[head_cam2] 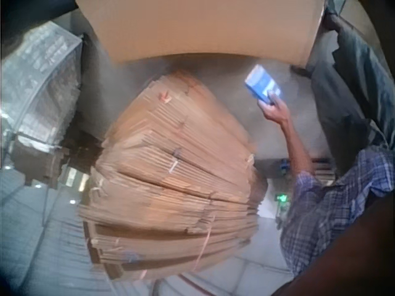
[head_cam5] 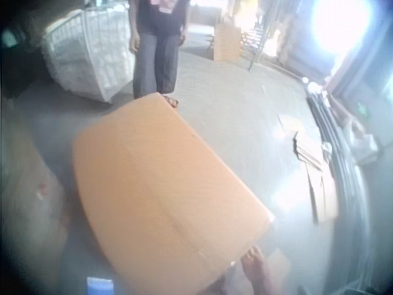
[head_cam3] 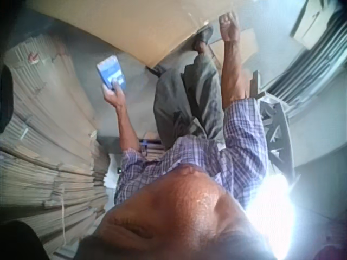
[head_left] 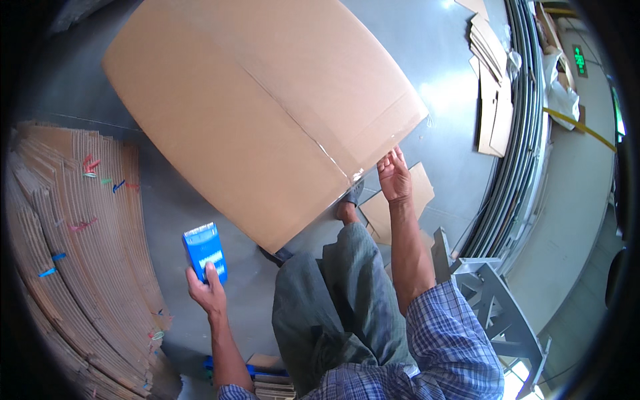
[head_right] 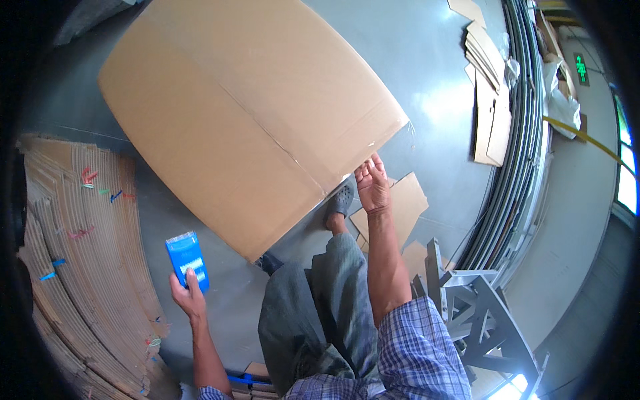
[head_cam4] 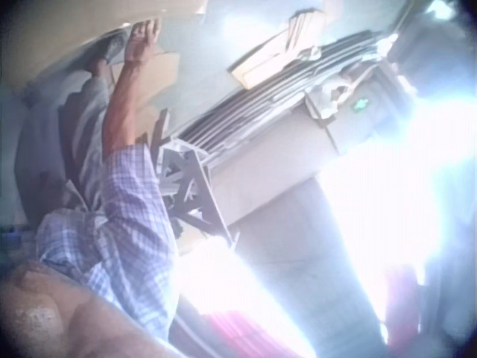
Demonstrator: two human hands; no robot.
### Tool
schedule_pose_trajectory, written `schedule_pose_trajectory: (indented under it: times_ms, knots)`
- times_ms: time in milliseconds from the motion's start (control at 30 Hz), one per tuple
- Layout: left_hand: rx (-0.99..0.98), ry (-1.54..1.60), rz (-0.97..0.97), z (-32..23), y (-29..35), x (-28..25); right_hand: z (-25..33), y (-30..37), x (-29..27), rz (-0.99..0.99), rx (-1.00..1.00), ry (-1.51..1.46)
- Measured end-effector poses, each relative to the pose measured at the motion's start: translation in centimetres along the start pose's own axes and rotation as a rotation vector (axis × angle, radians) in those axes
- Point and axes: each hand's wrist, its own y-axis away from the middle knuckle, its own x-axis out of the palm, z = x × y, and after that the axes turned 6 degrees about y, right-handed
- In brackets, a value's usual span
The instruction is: The person assembles a flat cardboard sheet into a box by folding the flaps and securing them with packing tape. They use a tape dispenser to apply tape along the seams and edges, then lift and reposition the box to complete the assembly.
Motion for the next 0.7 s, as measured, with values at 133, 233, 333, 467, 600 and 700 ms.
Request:
schedule_pose_trajectory:
  times_ms: [133,233,333,467,600,700]
  knots:
    - [0.489,-0.009,0.071,-9.6,-7.4,7.1,-2.5,0.7,3.7,-0.471,-0.282,0.34]
    - [0.735,-0.191,0.123,-15.5,-12.6,14.5,-5.1,-0.6,6.5,-0.763,-0.469,0.557]
    - [0.823,-0.316,0.095,-19.3,-14.8,17.7,-7.2,-1.9,6.2,-0.796,-0.54,0.427]
    - [0.985,-0.222,-0.109,-20.9,-11.4,17.8,-10.1,-3.6,2.4,-0.871,-0.291,0.491]
    - [0.867,-0.09,0.445,-19.3,-0.8,21.4,-11.2,-3.4,0.6,-1.001,0.024,0.629]
    - [0.896,-0.267,0.301,-17.0,1.5,25.4,-7.6,-0.6,0.9,-0.744,-0.586,1.3]
